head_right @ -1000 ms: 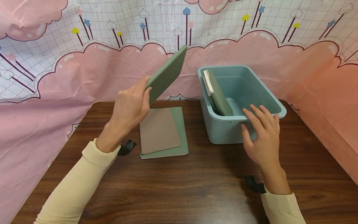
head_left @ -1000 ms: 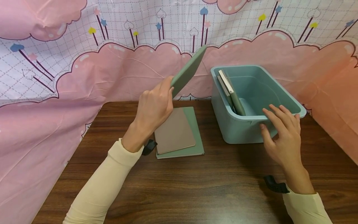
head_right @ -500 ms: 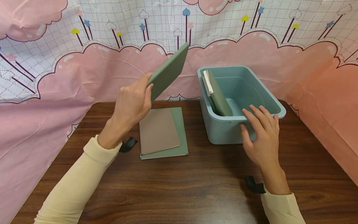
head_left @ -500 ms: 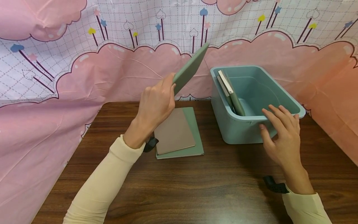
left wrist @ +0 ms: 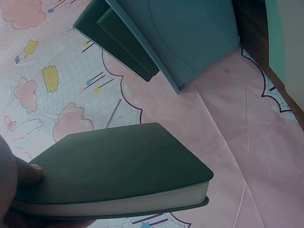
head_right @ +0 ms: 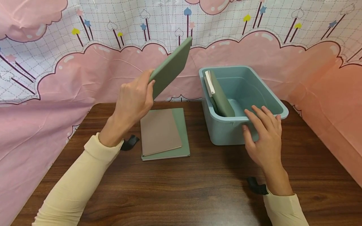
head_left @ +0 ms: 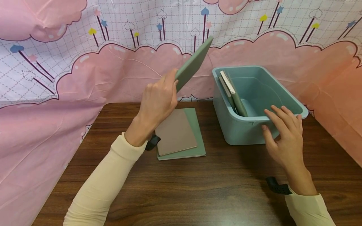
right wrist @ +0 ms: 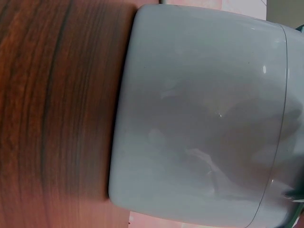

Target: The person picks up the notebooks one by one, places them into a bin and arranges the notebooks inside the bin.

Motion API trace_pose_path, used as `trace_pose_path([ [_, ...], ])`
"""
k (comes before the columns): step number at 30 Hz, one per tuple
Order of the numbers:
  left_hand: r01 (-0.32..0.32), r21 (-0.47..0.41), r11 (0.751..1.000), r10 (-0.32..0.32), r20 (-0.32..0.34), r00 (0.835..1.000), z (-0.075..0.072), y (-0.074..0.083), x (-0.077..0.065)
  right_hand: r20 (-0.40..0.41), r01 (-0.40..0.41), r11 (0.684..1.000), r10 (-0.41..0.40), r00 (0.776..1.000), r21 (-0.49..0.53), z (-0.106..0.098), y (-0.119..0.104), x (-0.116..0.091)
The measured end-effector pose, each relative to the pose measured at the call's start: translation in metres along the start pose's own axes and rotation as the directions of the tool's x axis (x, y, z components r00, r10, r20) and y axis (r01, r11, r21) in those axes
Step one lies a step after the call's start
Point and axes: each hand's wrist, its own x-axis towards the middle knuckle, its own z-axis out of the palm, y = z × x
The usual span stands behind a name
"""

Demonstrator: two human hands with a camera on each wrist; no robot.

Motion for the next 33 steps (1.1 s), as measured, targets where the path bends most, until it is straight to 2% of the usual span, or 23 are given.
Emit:
trace_pose_path([
  [19, -0.018, 0.012, 1.0, 0.018, -0.018, 1.0, 0.0012, 0.0018, 0.0095, 0.005, 0.0, 1.0, 0.0, 1.0, -0.002, -0.0003, 0.0012, 0.0004],
  [33, -0.028, 0.029, 0.999, 0.029, -0.027, 0.999, 0.0032, 0.0047, 0.01, 0.007, 0.003, 1.0, -0.003, 1.0, -0.004, -0.0001, 0.0016, 0.0005],
])
